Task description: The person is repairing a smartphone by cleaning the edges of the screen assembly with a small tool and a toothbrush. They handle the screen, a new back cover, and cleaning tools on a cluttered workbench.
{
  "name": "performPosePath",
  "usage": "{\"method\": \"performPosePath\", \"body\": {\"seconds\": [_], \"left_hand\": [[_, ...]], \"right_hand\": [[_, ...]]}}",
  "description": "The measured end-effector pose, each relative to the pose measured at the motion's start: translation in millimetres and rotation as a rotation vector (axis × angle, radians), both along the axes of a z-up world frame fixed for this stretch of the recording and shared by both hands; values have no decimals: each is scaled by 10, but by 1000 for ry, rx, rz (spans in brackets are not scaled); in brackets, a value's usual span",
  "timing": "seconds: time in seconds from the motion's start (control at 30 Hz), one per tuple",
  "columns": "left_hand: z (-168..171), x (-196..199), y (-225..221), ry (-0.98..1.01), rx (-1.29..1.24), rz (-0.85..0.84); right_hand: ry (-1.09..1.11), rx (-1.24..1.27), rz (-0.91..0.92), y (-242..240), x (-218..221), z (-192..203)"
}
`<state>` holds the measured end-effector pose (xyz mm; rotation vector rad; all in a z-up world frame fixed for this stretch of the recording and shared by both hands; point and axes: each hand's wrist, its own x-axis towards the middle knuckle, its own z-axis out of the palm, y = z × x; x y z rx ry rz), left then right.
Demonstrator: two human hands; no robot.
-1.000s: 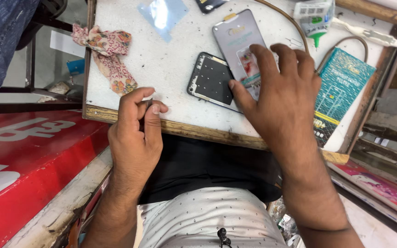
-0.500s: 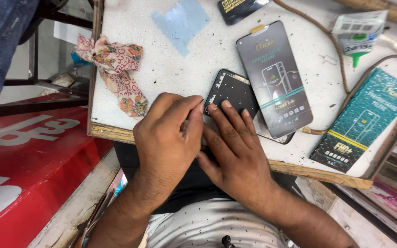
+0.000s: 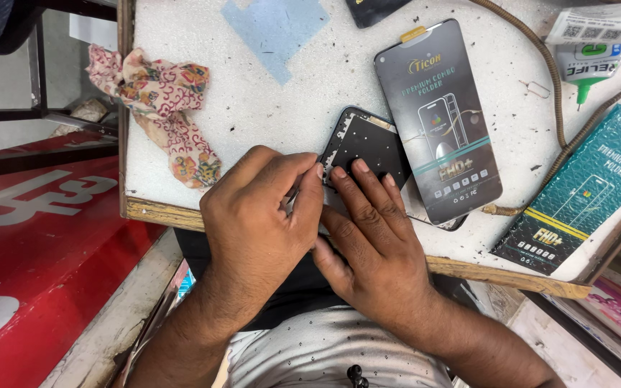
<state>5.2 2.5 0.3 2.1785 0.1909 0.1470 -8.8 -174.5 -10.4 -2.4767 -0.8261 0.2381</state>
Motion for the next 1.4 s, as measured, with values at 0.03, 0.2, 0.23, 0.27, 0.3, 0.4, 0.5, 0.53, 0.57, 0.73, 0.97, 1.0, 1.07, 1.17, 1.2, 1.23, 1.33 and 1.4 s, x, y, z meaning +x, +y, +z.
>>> {"method": "performPosePath", "body": {"seconds": [0.03,0.2,0.23,0.27,0.3,0.4,0.5,0.53,0.57,0.73,0.97,1.0,1.07,1.17,1.2,1.23,1.33,1.4], "left_hand": [[-6,3,-4,6,-7,-1],[-18,-11,-17,1,3,2],[-18,-11,-18,1,1,3],[-18,-11,-21,-7,6,8],[-20,-8,-25,-14,10,11],[-25,-2,-37,-23,15,7],[-29,-10,-41,-14,14,8],[-28,-15,-42,-9,14,11],[-25,-18,-41,-8,10,14],[-41,-30,-64,-41,23,17],[-60,-44,-73,-57,48,15],[-60,-43,-72,-53,43,18],[-64,-46,-74,-55,42,14],[-75,-53,-83,-67,56,7],[-77,-54,-83,-65,61,10],[-80,-57,-86,-64,66,12],[-87,-62,-100,-63,73,23],[-90,-67,-111,-80,80,25]], "right_hand": [[-1,-1,2,-5,-2,-7],[3,2,11,-17,-1,-21],[5,1,12,-17,2,-20],[7,0,13,-19,4,-18],[9,-1,13,-22,5,-15],[18,6,12,-32,5,-8],[18,7,17,-31,6,-9],[15,10,12,-28,6,-7],[11,13,7,-23,9,-7],[9,25,5,-34,5,-8],[-1,20,7,-31,-4,-28],[-7,20,9,-28,-2,-32],[-5,29,6,-30,-7,-33],[-14,31,2,-32,-15,-35],[-21,30,1,-28,-14,-36],[-22,27,1,-27,-15,-35],[-22,25,0,-27,-12,-28],[-20,34,-2,-30,-13,-23]]}}
